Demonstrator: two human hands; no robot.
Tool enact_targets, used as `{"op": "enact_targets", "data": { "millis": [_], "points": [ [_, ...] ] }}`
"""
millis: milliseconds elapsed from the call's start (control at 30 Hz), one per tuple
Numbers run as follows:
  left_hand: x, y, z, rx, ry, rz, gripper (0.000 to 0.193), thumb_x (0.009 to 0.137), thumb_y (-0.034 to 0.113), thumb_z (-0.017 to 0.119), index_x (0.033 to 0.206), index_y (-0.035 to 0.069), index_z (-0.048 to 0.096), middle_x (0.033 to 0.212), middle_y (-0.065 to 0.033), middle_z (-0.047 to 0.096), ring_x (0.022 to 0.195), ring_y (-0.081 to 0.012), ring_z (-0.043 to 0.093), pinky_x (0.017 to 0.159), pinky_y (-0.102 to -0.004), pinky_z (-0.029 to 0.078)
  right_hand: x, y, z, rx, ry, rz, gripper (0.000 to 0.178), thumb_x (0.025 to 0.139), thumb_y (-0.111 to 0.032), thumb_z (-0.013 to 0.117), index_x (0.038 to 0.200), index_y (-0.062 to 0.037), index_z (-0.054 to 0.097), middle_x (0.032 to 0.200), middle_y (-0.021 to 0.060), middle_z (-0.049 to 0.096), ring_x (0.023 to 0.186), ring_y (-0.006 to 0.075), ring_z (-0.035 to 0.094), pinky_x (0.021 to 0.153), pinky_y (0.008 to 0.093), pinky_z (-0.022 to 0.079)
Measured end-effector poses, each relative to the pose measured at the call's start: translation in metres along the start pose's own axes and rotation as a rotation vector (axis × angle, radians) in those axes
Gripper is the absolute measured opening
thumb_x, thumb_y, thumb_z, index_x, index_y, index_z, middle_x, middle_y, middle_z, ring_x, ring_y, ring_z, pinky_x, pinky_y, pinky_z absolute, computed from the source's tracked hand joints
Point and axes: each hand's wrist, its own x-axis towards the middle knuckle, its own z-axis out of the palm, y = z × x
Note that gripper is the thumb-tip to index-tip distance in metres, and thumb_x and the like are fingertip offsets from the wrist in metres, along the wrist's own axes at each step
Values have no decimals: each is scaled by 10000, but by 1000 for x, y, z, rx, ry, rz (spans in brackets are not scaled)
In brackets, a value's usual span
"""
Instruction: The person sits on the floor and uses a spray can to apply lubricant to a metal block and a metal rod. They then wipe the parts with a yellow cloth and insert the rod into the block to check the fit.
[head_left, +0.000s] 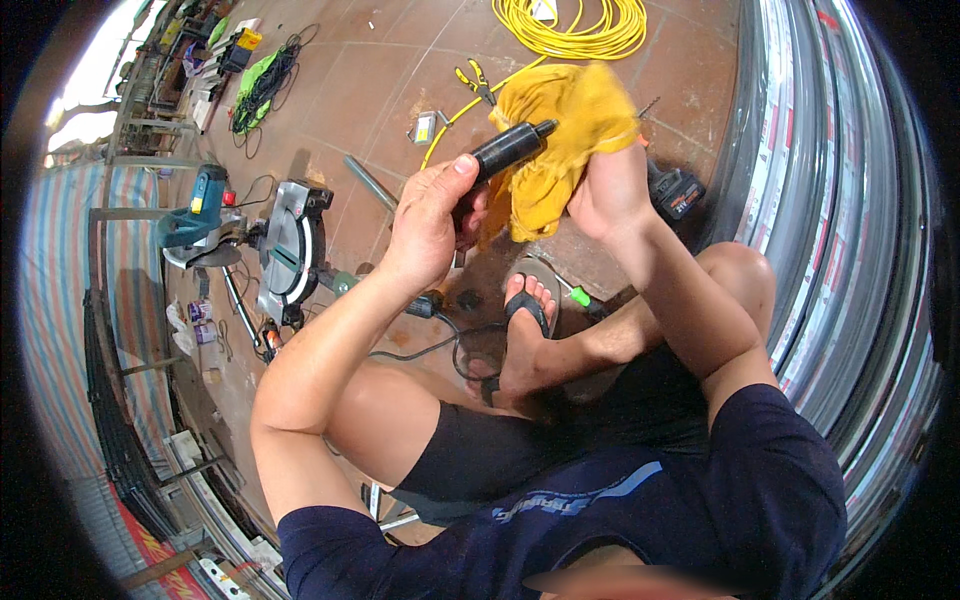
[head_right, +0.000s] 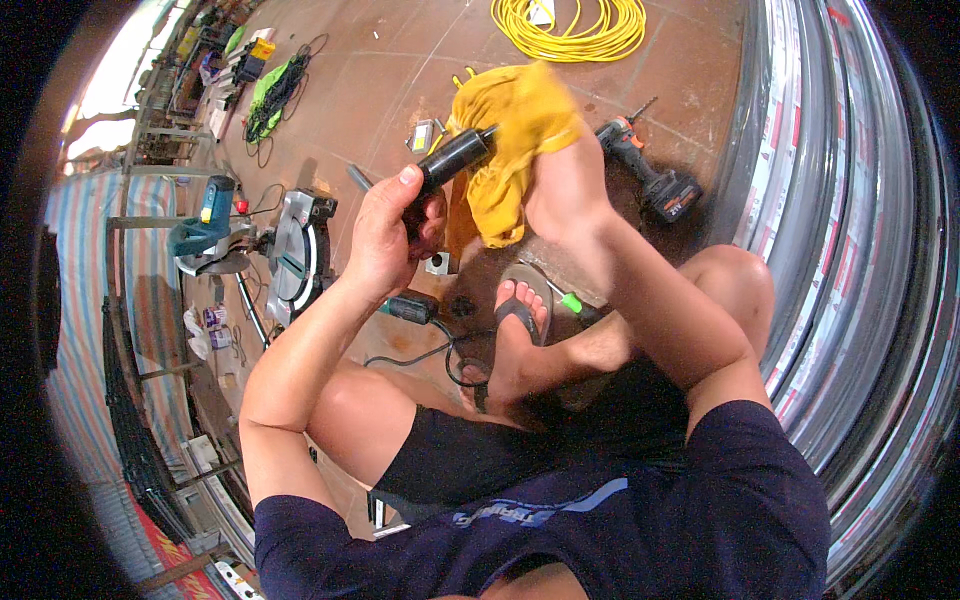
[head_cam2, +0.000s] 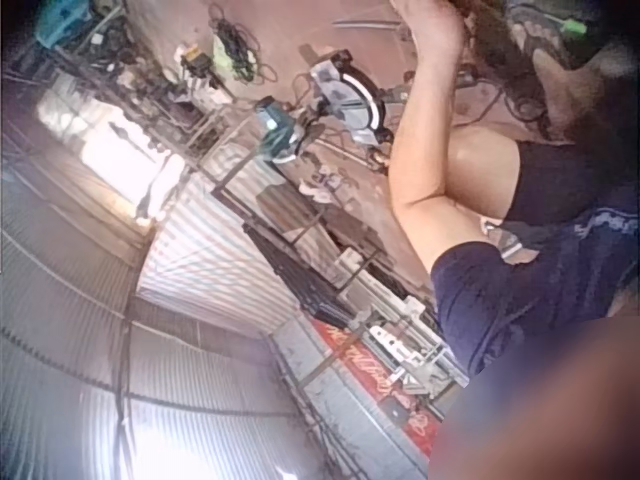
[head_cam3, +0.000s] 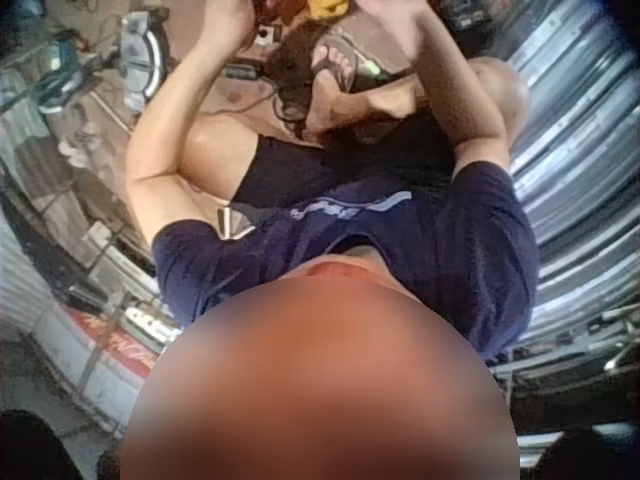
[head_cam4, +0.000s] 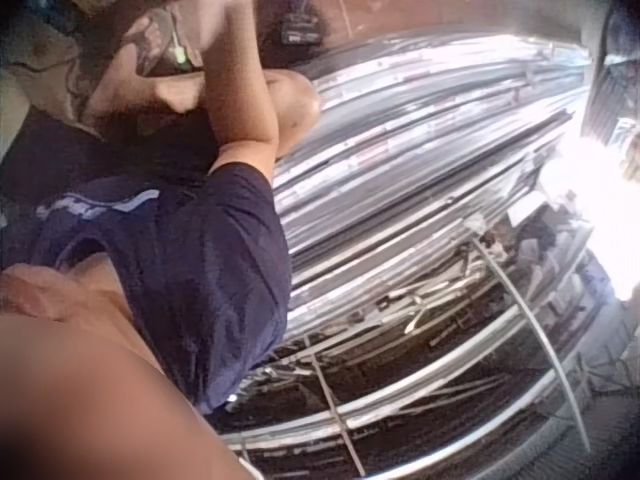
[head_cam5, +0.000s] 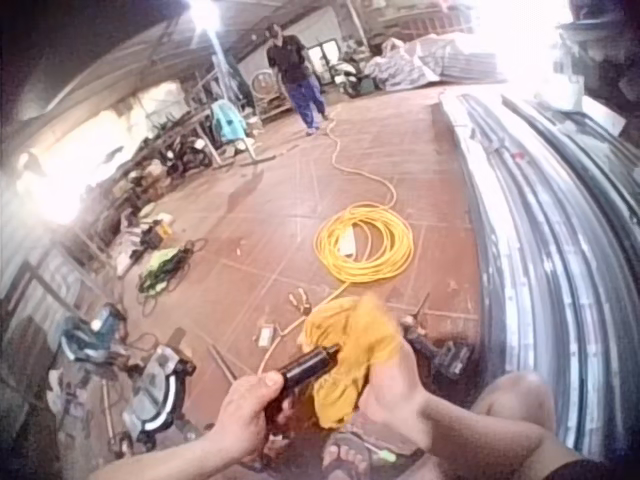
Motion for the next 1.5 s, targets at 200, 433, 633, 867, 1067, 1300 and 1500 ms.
{"op": "enact_targets", "data": {
  "millis": [200, 433, 633, 867, 1067, 1300, 1500],
  "points": [
    [-5, 2, -3, 205, 113, 159, 509, 1124, 513, 618, 894, 59, 636, 708, 4, 553, 549, -111, 479, 510, -292, 358, -2, 1, 6, -316, -106, -31, 293, 1173, -273, 643, 1223, -9, 759, 925, 42, 777, 713, 130, 718, 577, 316, 567],
    [-12, 34, -14, 1380, -64, 983, 367, 877, 304, 903, 872, 36, 651, 748, -150, 599, 654, -403, 636, 598, -446, 503, -11, 9, 1, -219, -49, 355, 274, 1172, -230, 612, 1248, -4, 746, 1055, 67, 794, 857, 174, 758, 734, 352, 629],
    [-17, 18, 1, 608, 78, 330, 379, 1075, 368, 726, 878, 52, 661, 628, -32, 526, 562, -186, 541, 539, -382, 456, -17, 24, 3, -260, 42, -4, 271, 1172, -229, 618, 1155, 15, 736, 980, 73, 773, 895, 138, 734, 773, 319, 583],
    [-15, 15, -5, -51, 56, -70, 428, 1127, 423, 666, 945, 36, 670, 723, -34, 593, 564, -145, 527, 533, -365, 479, -25, 26, -2, -728, 4, -652, 345, 1159, -347, 664, 1073, -13, 650, 890, 113, 736, 750, 194, 727, 684, 355, 553],
    [-8, 9, 6, 149, 198, 456, 232, 1081, 225, 800, 1019, 13, 731, 772, -31, 704, 720, -101, 692, 659, -278, 577, -27, 33, 16, -102, 4, -107, 279, 1176, -251, 659, 1291, -5, 721, 1110, 17, 772, 961, 102, 724, 814, 286, 584],
    [-4, -12, 20, -77, 219, 373, 268, 1021, 118, 869, 1227, -25, 773, 1074, -38, 796, 838, -86, 705, 777, -276, 573, -44, 44, 23, -11, 32, -18, 318, 1129, -291, 736, 1264, -4, 745, 1089, 42, 780, 945, 120, 736, 811, 316, 606],
    [6, -13, 6, 143, 176, 411, 271, 1142, 244, 716, 1211, -17, 691, 1044, -86, 798, 1009, -159, 753, 900, -350, 609, 0, 15, -5, -655, -40, -141, 303, 1145, -275, 699, 1168, 15, 783, 975, 45, 801, 834, 110, 725, 736, 302, 593]
  ]
}}
